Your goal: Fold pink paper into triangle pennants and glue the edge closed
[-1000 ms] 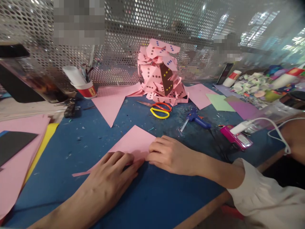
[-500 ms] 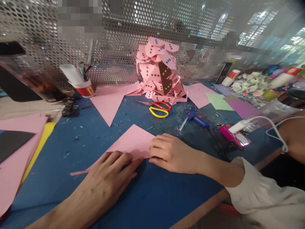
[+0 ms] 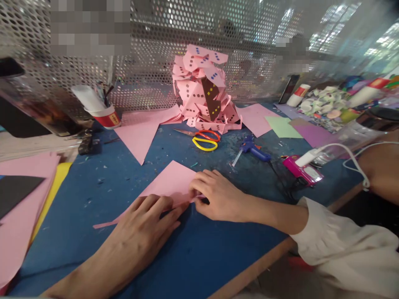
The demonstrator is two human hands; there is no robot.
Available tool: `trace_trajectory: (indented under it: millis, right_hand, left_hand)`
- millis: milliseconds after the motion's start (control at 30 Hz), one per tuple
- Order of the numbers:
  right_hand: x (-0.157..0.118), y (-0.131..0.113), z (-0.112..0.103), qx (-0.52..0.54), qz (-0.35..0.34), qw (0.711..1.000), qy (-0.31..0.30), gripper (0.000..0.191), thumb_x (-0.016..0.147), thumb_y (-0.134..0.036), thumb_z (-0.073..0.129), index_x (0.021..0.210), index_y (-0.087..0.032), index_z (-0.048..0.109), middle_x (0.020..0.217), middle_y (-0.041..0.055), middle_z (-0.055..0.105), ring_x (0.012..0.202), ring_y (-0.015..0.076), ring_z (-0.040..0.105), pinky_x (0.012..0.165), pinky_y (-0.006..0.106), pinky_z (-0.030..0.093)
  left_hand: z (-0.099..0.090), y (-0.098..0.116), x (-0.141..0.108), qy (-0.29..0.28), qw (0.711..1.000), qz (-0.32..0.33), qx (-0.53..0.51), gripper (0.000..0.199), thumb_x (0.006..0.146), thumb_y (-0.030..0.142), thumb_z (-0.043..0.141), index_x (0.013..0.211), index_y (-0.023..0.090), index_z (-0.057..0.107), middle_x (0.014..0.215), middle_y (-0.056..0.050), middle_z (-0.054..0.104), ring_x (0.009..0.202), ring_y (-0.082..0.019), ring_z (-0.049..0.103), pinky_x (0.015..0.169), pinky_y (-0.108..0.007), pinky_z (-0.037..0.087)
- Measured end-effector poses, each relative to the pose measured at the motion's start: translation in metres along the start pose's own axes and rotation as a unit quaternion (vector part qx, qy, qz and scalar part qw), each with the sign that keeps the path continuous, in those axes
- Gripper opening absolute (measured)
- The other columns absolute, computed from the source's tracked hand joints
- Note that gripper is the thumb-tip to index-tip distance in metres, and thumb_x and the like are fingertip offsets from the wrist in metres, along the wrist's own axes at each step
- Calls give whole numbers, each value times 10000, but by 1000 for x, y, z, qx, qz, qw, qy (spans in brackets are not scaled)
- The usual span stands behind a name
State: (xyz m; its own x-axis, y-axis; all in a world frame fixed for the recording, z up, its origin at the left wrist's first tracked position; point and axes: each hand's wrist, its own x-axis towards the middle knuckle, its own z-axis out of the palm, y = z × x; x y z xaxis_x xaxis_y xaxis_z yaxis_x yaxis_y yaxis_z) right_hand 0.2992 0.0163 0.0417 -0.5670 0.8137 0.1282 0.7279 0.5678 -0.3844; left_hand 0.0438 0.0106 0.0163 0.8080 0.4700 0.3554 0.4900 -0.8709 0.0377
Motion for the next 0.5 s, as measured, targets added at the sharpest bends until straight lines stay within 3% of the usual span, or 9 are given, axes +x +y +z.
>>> trace_trajectory:
  millis: [233,500]
  right_hand:
    - [-4,2,-5,-17,29,999,-1,54,868,-171,605,904,-205,582,990,19,672,918,189,541,827,343,334]
    - [-9,10,-15,-25,47,998,-15,76,840,-150,603,851,-201,548,940,9,659,873,172,538,795,332,332]
  left_hand:
    - [2,-2,0,17,1000,-2,2,312,1073,268,464,1315,248,659,1069,-59,647,934,-217,562,819,-366,454]
    - [6,-3,-6,-6,1000,-14,-3,359,1075,306,480,1414,281,595,1085,-57,634,961,-223,572,831,-375,460]
